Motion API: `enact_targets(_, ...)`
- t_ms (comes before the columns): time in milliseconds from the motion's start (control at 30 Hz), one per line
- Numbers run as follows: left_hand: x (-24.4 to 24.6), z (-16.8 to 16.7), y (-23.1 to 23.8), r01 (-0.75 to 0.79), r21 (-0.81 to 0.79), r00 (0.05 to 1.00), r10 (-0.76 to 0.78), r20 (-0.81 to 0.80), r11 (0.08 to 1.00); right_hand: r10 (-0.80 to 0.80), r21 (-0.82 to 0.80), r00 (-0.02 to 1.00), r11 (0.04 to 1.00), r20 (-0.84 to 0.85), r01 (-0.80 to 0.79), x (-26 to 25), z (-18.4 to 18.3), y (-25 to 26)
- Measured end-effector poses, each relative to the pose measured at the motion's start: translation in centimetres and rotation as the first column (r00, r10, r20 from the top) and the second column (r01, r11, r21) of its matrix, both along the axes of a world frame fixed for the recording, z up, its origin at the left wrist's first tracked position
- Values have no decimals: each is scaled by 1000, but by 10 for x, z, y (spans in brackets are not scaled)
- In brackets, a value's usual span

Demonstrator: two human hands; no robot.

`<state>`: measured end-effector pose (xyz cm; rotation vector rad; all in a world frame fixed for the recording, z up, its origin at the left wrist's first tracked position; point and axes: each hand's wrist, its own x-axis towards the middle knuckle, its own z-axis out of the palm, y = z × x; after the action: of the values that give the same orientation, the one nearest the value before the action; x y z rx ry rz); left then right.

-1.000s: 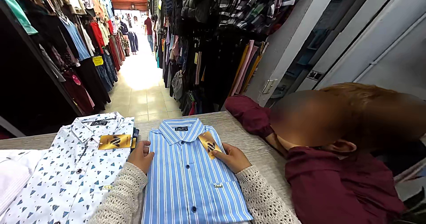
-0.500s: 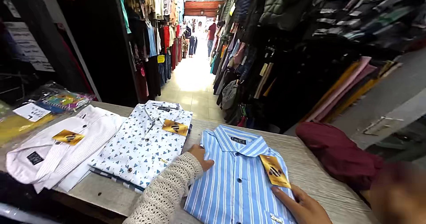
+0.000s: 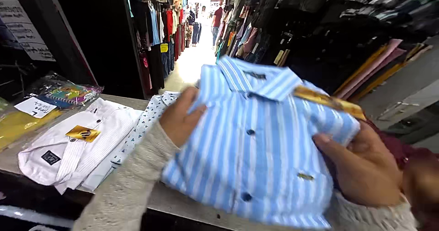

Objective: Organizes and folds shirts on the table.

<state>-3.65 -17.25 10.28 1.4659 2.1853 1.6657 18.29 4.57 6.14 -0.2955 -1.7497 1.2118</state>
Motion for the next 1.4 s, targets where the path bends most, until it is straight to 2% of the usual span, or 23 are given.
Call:
enact_targets(67, -34, 14, -31, -39, 70, 998, 42, -38, 997, 87, 3, 992, 996, -89, -87, -45, 13, -28)
enact_targets(167, -88, 10, -63, -160, 27, 987, 158, 40, 987, 176, -136, 979, 973, -101, -189, -112, 6, -58)
enact_targets(233, -125, -24, -70, -224, -89, 965, 234, 119, 970, 213, -260, 977, 944, 6, -204, -149, -22, -65)
enact_targets(333, -161, -94, -71, -207, -309, 900, 305, 312, 928, 207, -386, 942, 918, 266, -92, -180, -76, -64)
enact_targets(433, -160, -109, -70, -245, -342, 815, 384, 434, 907, 195, -425, 915, 905, 354, -28, -172, -77, -69)
enact_targets(600, -126, -106, -115, -138, -370, 867, 292, 403, 919, 222, -362, 854, 931, 471, -42, -126, -85, -91)
enact_targets(700, -100, -112, -146, -60, -358, 838, 242, 489, 932, 228, -373, 852, 927, 471, -42, -106, -102, -106)
enact_targets(867, -97, -133, -156, -216, -179, 796, 279, 537, 960, 244, -392, 897, 916, 367, -89, -95, -125, -129)
enact_targets(1000, -92, -134, -157, -229, -209, 771, 308, 558, 951, 178, -374, 911, 927, 372, -28, -97, -127, -136)
enact_targets(1067, -87, -135, -160, -216, -244, 812, 312, 493, 946, 142, -307, 889, 952, 436, -2, -95, -130, -135)
enact_targets(1133, -80, -134, -166, -263, -291, 879, 353, 320, 920, 50, -154, 868, 988, 493, 31, -88, -134, -135)
enact_targets(1200, -74, -138, -177, -293, -272, 921, 347, 175, 916, -67, 12, 883, 997, 464, 70, -77, -142, -141)
enact_targets(1267, -72, -151, -186, -250, -225, 949, 284, 133, 942, -54, 108, 908, 994, 416, 9, -63, -148, -149)
enact_targets(1333, -66, -159, -185, -192, -224, 973, 215, 86, 956, -74, 287, 881, 955, 467, -72, -53, -147, -158)
enact_targets(1400, -59, -154, -180, -212, -255, 975, 221, 9, 944, -182, 475, 850, 875, 494, -89, -56, -145, -165)
